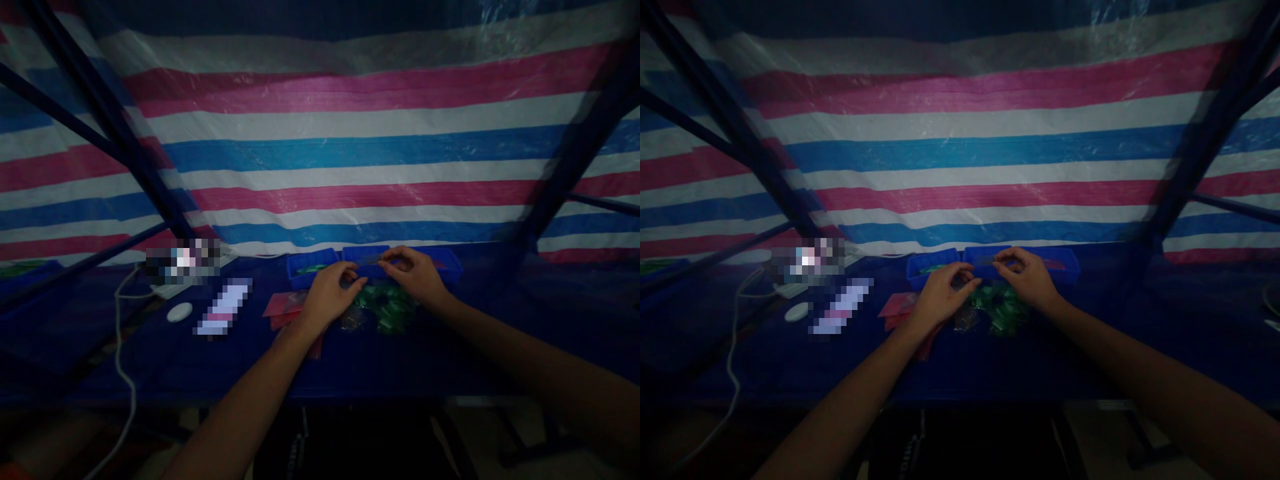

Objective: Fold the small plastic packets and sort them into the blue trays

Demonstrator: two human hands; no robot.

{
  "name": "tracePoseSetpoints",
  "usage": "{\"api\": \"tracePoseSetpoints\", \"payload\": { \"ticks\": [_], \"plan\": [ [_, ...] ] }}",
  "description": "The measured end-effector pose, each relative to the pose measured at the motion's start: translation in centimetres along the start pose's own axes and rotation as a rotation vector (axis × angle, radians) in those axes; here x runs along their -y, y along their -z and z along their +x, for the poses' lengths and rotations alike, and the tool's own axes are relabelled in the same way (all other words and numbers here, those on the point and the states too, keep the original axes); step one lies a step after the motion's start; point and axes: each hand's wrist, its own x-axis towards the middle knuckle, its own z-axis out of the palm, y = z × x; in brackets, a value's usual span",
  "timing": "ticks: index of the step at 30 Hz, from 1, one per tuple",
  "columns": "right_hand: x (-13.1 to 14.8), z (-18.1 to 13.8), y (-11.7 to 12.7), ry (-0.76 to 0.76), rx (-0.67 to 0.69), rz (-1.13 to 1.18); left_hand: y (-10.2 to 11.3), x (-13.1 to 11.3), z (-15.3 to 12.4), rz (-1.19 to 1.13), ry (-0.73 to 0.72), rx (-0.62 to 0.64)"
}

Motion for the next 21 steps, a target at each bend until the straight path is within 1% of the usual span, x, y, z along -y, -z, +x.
{"api": "tracePoseSetpoints", "payload": {
  "ticks": [3, 6, 8, 11, 13, 16, 18, 21],
  "plan": [
    [-0.4, 0.7, 0.9, 0.133, -0.068, -0.263, -0.5, 0.3, -0.3, 0.139, -0.111, 0.098],
    [-0.8, 1.3, 1.2, 0.235, -0.084, -0.452, -1.1, 0.5, -0.6, 0.163, -0.173, 0.192],
    [-1.1, 1.5, 1.0, 0.283, -0.044, -0.553, -1.3, 0.6, -0.8, 0.155, -0.182, 0.232],
    [-1.3, 1.6, 0.5, 0.341, 0.090, -0.671, -1.3, 0.8, -0.8, 0.167, -0.185, 0.253],
    [-1.4, 1.5, 0.2, 0.363, 0.146, -0.694, -1.2, 0.9, -0.8, 0.183, -0.195, 0.266],
    [-1.0, 1.0, 0.0, 0.379, 0.146, -0.654, -1.1, 1.0, -0.6, 0.177, -0.194, 0.279],
    [-0.5, 0.7, 0.0, 0.385, 0.136, -0.589, -0.9, 0.9, -0.4, 0.158, -0.168, 0.242],
    [0.5, 0.0, 0.2, 0.365, 0.120, -0.441, -0.5, 0.4, -0.2, 0.129, -0.122, 0.143]
  ]
}}
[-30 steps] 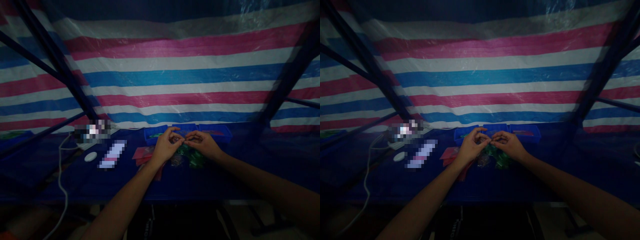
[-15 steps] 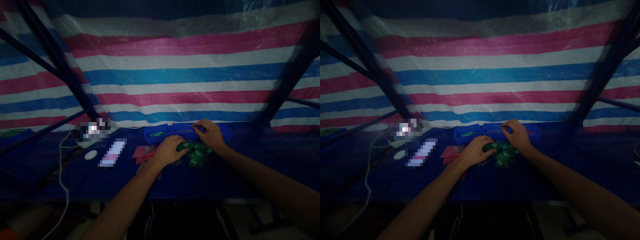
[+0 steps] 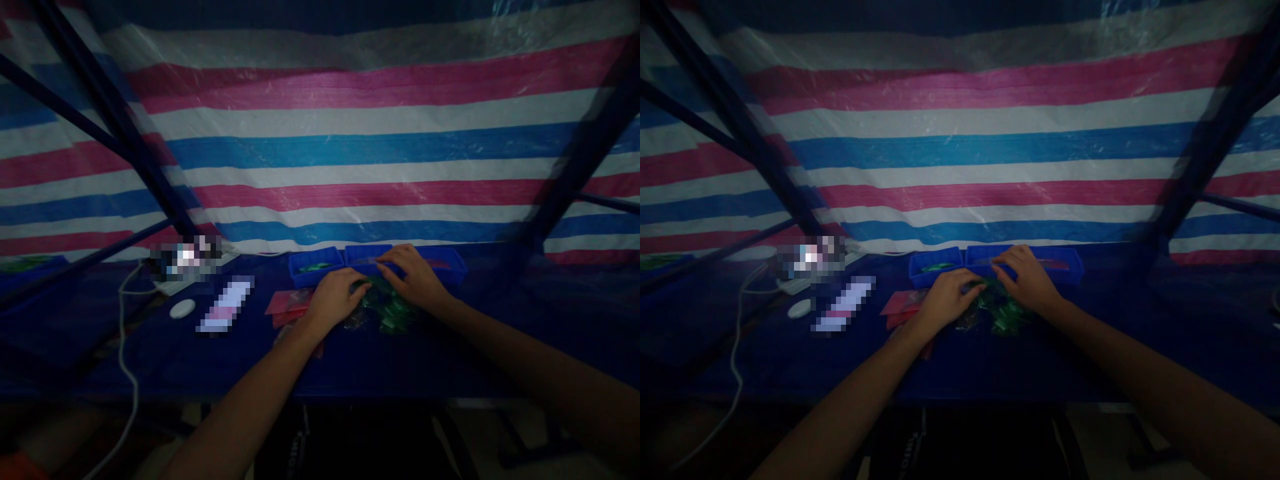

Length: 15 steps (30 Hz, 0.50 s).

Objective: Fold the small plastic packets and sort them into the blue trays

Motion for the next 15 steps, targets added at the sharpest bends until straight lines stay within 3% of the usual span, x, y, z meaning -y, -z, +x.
{"api": "tracePoseSetpoints", "payload": {
  "ticks": [8, 15],
  "plan": [
    [1.3, -0.9, -0.3, -0.289, 0.106, 0.462, 0.9, -1.1, 0.3, -0.030, 0.072, -0.102],
    [1.0, -1.0, -1.0, -0.399, 0.169, 0.697, 0.4, -1.3, 0.2, -0.053, 0.095, -0.091]
  ]
}}
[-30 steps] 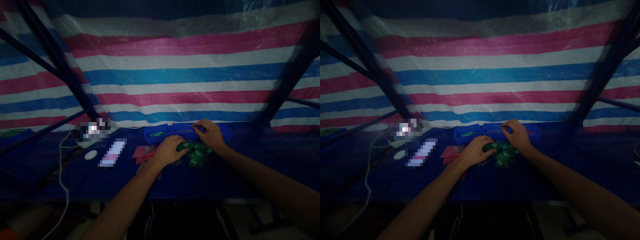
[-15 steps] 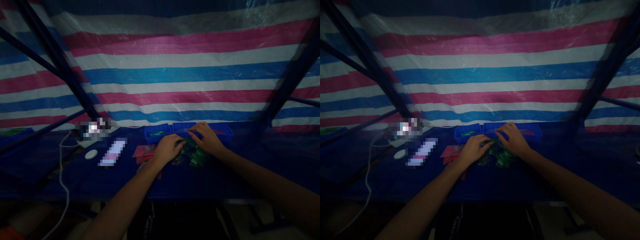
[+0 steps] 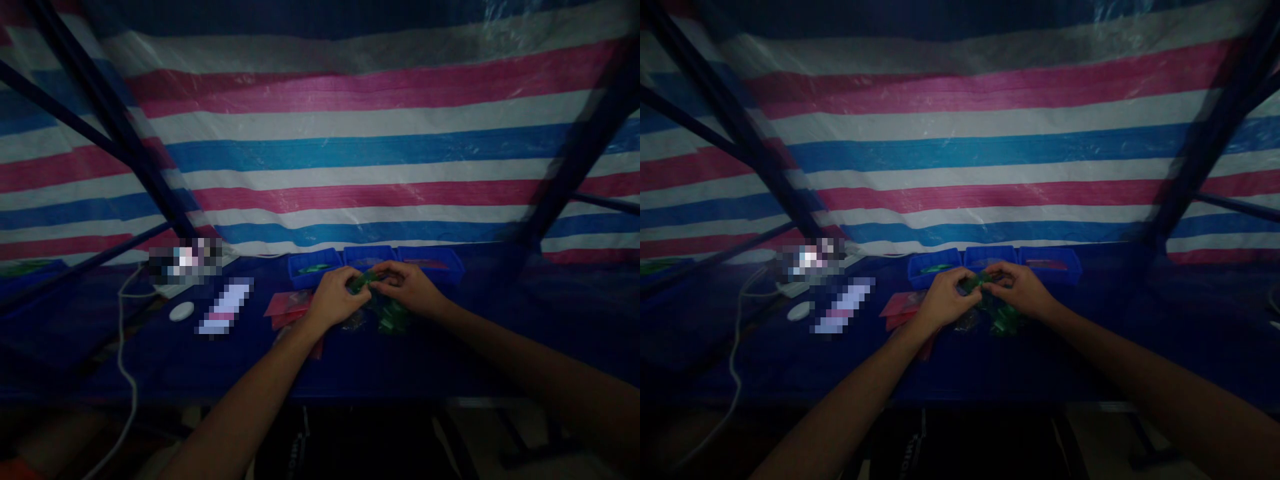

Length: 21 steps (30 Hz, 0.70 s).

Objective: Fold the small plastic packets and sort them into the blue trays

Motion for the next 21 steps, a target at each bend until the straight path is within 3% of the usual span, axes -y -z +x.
{"api": "tracePoseSetpoints", "payload": {
  "ticks": [8, 15, 21],
  "plan": [
    [-0.4, -0.1, -0.5, -0.011, 0.029, 0.076, 0.1, -0.2, -0.1, 0.028, 0.031, 0.012],
    [-0.7, -0.1, -0.7, -0.029, 0.046, 0.168, 0.2, 0.1, -0.1, -0.091, 0.047, 0.006],
    [-1.1, 0.6, -0.1, -0.028, -0.137, 0.113, 0.2, 0.5, -0.1, -0.191, 0.104, -0.116]
  ]
}}
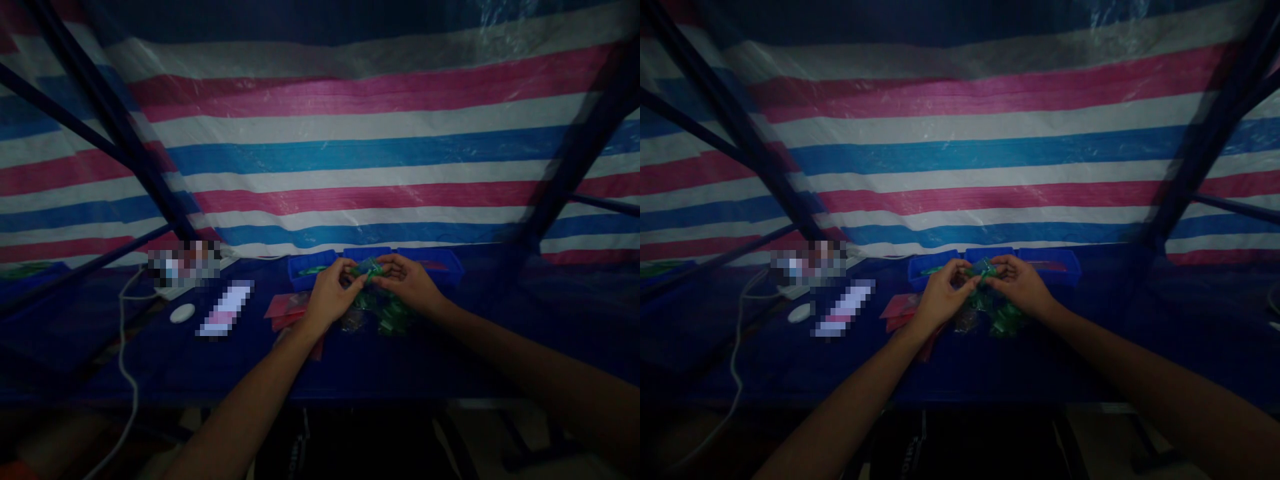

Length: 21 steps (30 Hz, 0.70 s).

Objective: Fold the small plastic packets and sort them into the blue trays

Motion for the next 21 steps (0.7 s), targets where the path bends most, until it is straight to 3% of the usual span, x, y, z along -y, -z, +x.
{"api": "tracePoseSetpoints", "payload": {
  "ticks": [5, 12, 17, 21],
  "plan": [
    [-0.1, 0.0, 0.4, 0.084, -0.116, -0.196, -0.1, -0.1, -0.1, -0.076, 0.033, 0.079],
    [0.7, -0.3, 0.5, 0.365, 0.004, -0.376, -0.8, 1.2, 0.2, -0.354, 0.095, 0.096],
    [0.9, -0.4, 0.1, 0.177, 0.006, -0.099, -1.2, 2.7, 0.6, -0.536, 0.158, 0.079],
    [1.2, -0.4, -0.5, 0.048, -0.006, 0.092, -1.3, 2.2, 0.5, -0.595, 0.162, 0.106]
  ]
}}
